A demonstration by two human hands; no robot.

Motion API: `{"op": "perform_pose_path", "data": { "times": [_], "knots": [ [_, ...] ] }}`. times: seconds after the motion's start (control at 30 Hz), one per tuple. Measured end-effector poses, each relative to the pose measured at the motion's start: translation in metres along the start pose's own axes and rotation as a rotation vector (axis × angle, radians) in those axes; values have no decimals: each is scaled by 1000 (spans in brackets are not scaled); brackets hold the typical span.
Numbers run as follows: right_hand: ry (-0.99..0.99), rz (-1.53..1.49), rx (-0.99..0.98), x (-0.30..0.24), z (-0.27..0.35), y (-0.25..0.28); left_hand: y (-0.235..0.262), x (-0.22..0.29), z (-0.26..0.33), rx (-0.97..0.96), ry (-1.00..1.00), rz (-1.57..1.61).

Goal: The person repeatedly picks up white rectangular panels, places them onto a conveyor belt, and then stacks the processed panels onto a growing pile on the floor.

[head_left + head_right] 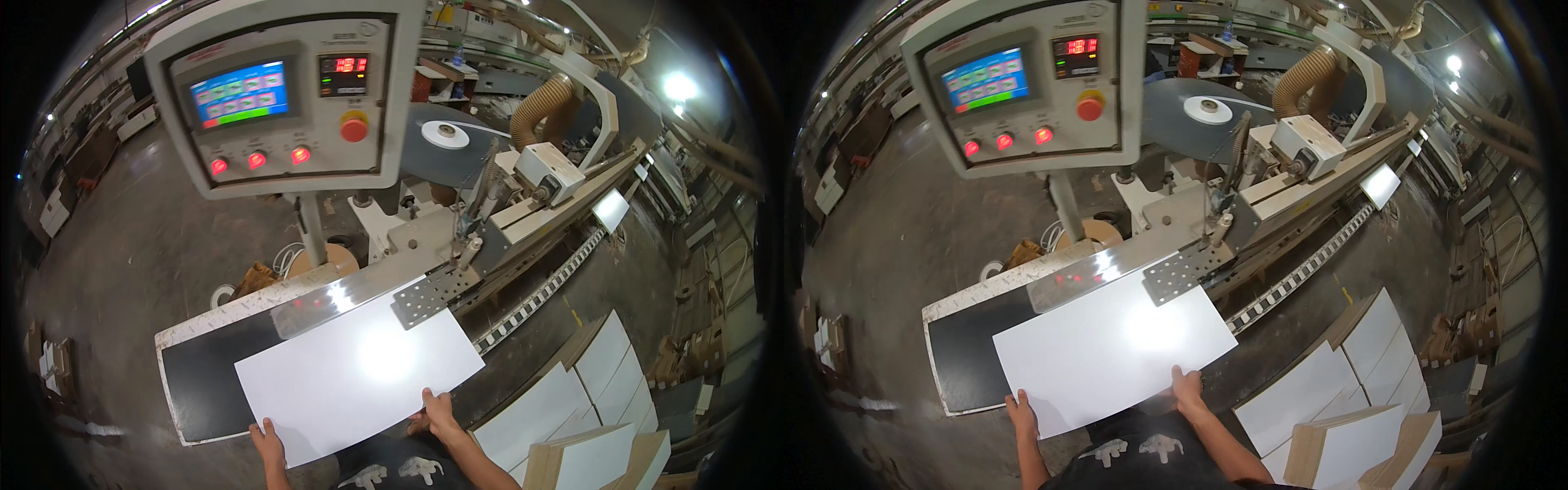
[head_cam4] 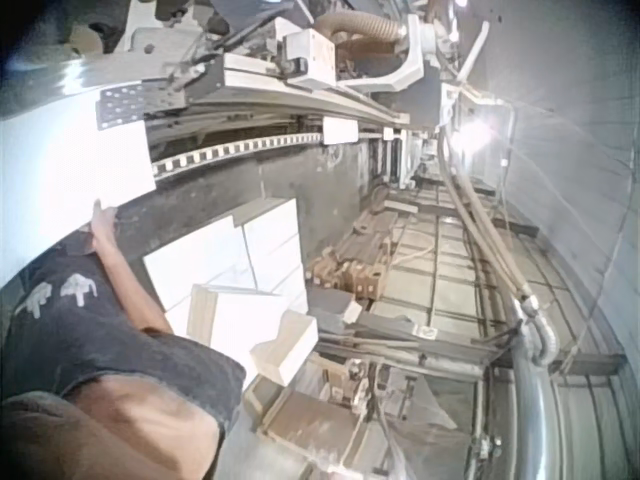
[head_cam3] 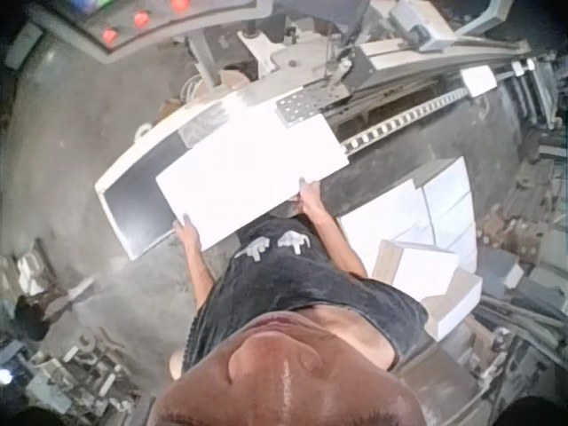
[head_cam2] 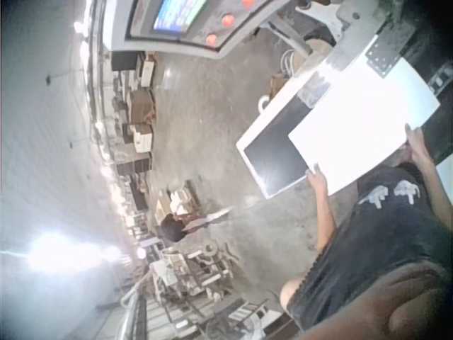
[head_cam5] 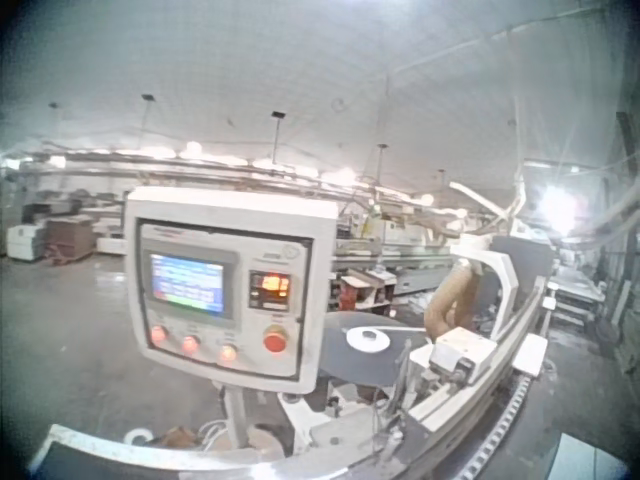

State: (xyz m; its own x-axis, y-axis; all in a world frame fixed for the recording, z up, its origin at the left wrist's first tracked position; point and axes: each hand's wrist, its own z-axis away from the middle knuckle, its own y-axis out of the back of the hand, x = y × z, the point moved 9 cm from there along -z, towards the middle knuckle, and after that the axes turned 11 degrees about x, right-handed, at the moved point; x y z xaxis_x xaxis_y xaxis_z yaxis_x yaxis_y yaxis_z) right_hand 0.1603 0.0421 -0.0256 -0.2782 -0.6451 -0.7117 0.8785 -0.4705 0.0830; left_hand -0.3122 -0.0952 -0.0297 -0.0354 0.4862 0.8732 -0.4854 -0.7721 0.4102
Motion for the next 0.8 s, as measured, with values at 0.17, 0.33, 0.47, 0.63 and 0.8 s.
{"op": "perform_pose_path", "data": {
  "times": [0.17,0.33,0.47,0.63,0.8],
  "knots": [
    [50,-54,78,-15,-56,40,-52,4,26,-22,24,69],
    [165,15,20,3,-148,74,-91,24,68,60,44,16],
    [47,45,55,-36,-147,89,-123,19,78,41,72,111],
    [52,-66,18,-107,-141,111,-168,38,107,-22,-30,-54],
    [196,-77,18,-152,-151,133,-211,52,142,-6,35,27]
  ]
}}
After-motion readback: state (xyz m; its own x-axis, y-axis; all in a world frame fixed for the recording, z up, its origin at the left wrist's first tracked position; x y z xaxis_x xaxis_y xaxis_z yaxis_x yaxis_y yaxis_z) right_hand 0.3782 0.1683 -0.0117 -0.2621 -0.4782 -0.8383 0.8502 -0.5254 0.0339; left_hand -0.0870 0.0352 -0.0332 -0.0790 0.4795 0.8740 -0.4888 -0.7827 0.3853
